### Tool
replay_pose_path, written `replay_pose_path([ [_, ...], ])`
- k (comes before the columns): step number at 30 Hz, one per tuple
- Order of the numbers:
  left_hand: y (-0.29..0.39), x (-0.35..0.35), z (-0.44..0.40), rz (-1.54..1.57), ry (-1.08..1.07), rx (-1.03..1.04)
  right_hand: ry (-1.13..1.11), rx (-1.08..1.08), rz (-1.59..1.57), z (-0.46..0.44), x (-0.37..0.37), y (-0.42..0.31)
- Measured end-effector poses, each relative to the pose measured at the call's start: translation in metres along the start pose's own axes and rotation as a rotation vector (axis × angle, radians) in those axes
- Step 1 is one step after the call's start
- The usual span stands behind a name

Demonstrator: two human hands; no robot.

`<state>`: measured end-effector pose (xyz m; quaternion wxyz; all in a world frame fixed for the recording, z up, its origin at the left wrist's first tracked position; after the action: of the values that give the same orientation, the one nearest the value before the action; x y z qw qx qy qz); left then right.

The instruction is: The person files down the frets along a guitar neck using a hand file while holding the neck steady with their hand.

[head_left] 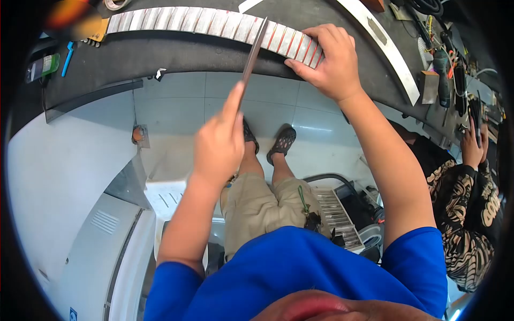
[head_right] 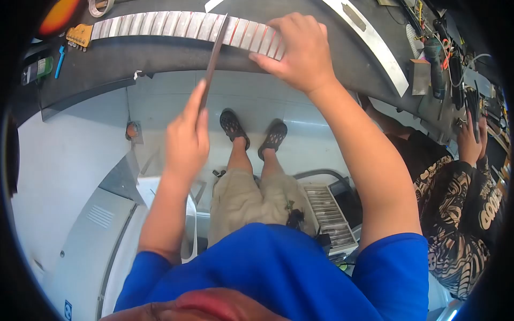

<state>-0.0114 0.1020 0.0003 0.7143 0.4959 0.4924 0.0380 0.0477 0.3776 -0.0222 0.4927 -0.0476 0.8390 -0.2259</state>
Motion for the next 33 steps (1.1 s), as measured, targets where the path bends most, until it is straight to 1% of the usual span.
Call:
replay_pose_path([
  [2,0.01,0.01,-0.059,0.062,-0.01,0.016,0.008,0.007,-0.007,0.001,0.0,0.0],
  [5,0.014,0.015,-0.085,0.228,0.042,-0.021,0.003,-0.011,0.009,0.001,-0.001,0.0],
  [6,0.007,0.014,-0.064,0.223,0.072,-0.006,-0.006,-0.008,0.002,-0.001,-0.001,0.0],
  [8,-0.017,0.009,0.01,0.228,0.104,0.012,-0.007,0.007,-0.008,-0.001,-0.001,0.0],
  [10,-0.021,0.007,0.021,0.245,0.094,0.021,-0.004,0.004,0.01,-0.004,-0.005,-0.001],
  [12,-0.024,0.007,0.023,0.278,0.056,-0.014,-0.016,0.004,0.002,0.003,-0.003,-0.005],
  [15,0.001,0.016,-0.062,0.19,0.017,0.022,0.02,-0.015,0.009,-0.002,0.0,0.001],
  [18,0.008,0.015,-0.059,0.158,0.038,0.008,-0.015,-0.009,0.01,0.002,0.0,0.0],
  [19,0.001,0.013,-0.038,0.164,0.087,0.043,-0.016,-0.007,0.006,0.0,-0.001,-0.001],
  [20,-0.013,0.012,0.005,0.167,0.129,0.079,-0.017,0.002,0.001,-0.001,-0.001,0.0],
  [21,-0.011,0.005,0.018,0.172,0.164,0.116,-0.009,-0.002,0.005,-0.003,-0.001,0.001],
  [24,-0.019,0.004,0.018,0.124,0.089,0.084,-0.024,0.007,0.001,0.005,-0.001,-0.003],
  [27,0.011,0.013,-0.063,0.018,-0.032,-0.006,-0.001,-0.003,0.01,-0.002,0.001,0.001],
  [30,0.013,0.012,-0.058,-0.001,-0.082,-0.095,-0.023,0.0,0.012,0.001,0.0,-0.001],
  [31,0.007,0.009,-0.038,0.031,-0.012,-0.037,-0.021,0.003,0.006,-0.001,-0.001,-0.002],
  [32,-0.011,0.006,0.006,0.061,0.05,0.02,-0.02,0.015,-0.002,-0.001,-0.001,-0.001],
  [33,-0.009,-0.001,0.02,0.091,0.103,0.075,-0.01,0.002,0.009,-0.003,-0.002,0.0],
])
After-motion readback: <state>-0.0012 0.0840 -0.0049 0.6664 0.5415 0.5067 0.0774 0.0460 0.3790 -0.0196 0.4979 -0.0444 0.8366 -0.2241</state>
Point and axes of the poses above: each hand's wrist, its own z-axis away from the middle knuckle, its own x-axis out of the palm, y = z × x, the point moved 4 cm from there along -z, towards the middle knuckle, and after that the axes turned 7 degrees about y, right-handed, at the moved point
